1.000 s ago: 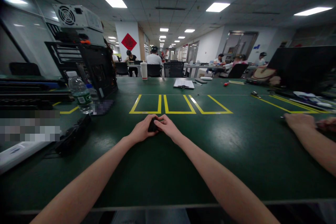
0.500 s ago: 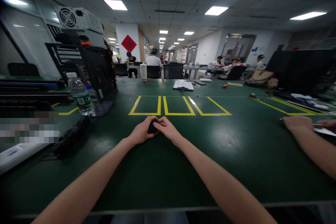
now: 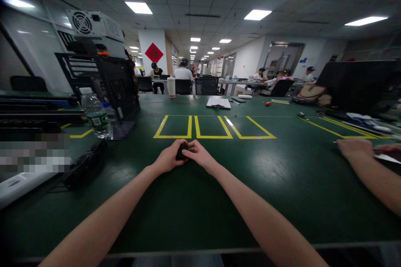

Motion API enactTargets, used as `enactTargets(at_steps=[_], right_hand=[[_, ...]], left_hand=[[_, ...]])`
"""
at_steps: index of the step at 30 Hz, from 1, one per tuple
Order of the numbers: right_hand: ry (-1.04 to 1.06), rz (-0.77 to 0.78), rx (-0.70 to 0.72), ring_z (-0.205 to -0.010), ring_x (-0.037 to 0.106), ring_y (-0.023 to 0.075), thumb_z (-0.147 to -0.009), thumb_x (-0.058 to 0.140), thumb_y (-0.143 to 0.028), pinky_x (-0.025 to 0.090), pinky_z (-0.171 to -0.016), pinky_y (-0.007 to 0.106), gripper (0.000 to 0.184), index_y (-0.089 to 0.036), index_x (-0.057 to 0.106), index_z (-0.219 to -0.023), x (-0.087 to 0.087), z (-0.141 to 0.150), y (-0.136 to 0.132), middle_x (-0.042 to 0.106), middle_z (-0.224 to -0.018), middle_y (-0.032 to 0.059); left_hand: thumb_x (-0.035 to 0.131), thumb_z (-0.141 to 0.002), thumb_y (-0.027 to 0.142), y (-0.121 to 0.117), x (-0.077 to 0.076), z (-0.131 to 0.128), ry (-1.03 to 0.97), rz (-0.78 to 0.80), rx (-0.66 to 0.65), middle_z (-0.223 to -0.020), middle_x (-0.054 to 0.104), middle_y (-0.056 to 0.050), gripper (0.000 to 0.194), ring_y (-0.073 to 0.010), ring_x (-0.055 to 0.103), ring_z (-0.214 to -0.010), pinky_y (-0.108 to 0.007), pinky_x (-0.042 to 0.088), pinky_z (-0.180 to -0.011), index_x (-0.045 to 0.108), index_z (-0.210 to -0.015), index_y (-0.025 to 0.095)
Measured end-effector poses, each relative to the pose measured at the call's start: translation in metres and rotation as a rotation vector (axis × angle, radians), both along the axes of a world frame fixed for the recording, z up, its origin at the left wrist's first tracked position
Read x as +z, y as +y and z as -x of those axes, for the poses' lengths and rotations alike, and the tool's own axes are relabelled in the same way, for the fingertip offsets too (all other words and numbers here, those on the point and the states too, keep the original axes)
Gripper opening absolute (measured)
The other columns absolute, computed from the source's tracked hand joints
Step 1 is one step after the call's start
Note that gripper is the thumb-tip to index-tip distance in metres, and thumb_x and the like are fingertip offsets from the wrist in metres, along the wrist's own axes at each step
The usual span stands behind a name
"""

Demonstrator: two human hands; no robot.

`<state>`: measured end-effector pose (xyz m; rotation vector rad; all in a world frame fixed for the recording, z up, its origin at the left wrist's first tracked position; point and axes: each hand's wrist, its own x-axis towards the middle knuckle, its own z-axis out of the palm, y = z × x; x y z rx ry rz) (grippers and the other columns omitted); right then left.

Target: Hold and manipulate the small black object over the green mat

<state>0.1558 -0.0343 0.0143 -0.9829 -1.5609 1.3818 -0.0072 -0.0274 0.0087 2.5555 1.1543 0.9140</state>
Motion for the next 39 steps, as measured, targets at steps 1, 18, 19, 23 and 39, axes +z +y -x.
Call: enactTargets(at_steps=[1,18,19,23,39], right_hand=[[0.004,0.0,-0.009,-0.077,0.057,0.015,-0.067,0.06,-0.038,0.044,-0.075,0.035,0.03,-0.021,0.046,-0.087,-0.0007,0.0013,0.0004,0.059,-0.079,-0.0003],[-0.014,-0.007,-0.005,-0.08,0.057,0.0154,-0.069,0.059,-0.036,0.044,-0.077,0.036,0.031,-0.021,0.047,-0.093,-0.0022,0.0005,0.002,0.059,-0.081,0.0007],[-0.015,-0.006,-0.012,-0.08,0.056,0.0153,-0.07,0.057,-0.038,0.044,-0.077,0.035,0.03,-0.021,0.047,-0.093,-0.0032,0.0013,0.0026,0.059,-0.082,0.0012],[-0.033,-0.002,-0.024,-0.086,0.055,0.0168,-0.07,0.059,-0.036,0.045,-0.076,0.035,0.03,-0.018,0.049,-0.092,-0.0048,0.001,0.0056,0.057,-0.092,0.0047],[-0.05,-0.029,-0.046,-0.083,0.055,0.0163,-0.069,0.058,-0.039,0.046,-0.074,0.035,0.03,-0.02,0.048,-0.09,-0.0064,0.0024,0.0053,0.057,-0.089,0.0031]], left_hand=[[0.063,-0.065,0.023,0.0004,-0.0004,-0.0001,-0.001,-0.004,0.0,-0.114,0.045,-0.004,0.056,-0.0227,0.052,-0.096,-0.035,0.043,-0.076,0.032,-0.113,0.024],[0.063,-0.065,0.023,-0.0004,0.0001,-0.0004,-0.004,0.016,0.01,-0.114,0.045,-0.004,0.057,-0.0228,0.052,-0.096,-0.036,0.043,-0.077,0.033,-0.113,0.025],[0.063,-0.065,0.022,-0.0005,0.0001,-0.0003,-0.006,0.018,0.012,-0.114,0.045,-0.004,0.057,-0.0227,0.052,-0.096,-0.036,0.043,-0.077,0.032,-0.113,0.025],[0.063,-0.065,0.022,-0.0009,0.0005,0.0004,-0.005,0.026,0.015,-0.115,0.045,-0.005,0.058,-0.023,0.052,-0.096,-0.037,0.043,-0.077,0.032,-0.114,0.024],[0.062,-0.065,0.022,-0.0026,0.0006,0.0005,0.005,0.0,0.013,-0.114,0.044,-0.005,0.057,-0.023,0.052,-0.096,-0.037,0.043,-0.077,0.032,-0.113,0.025]])
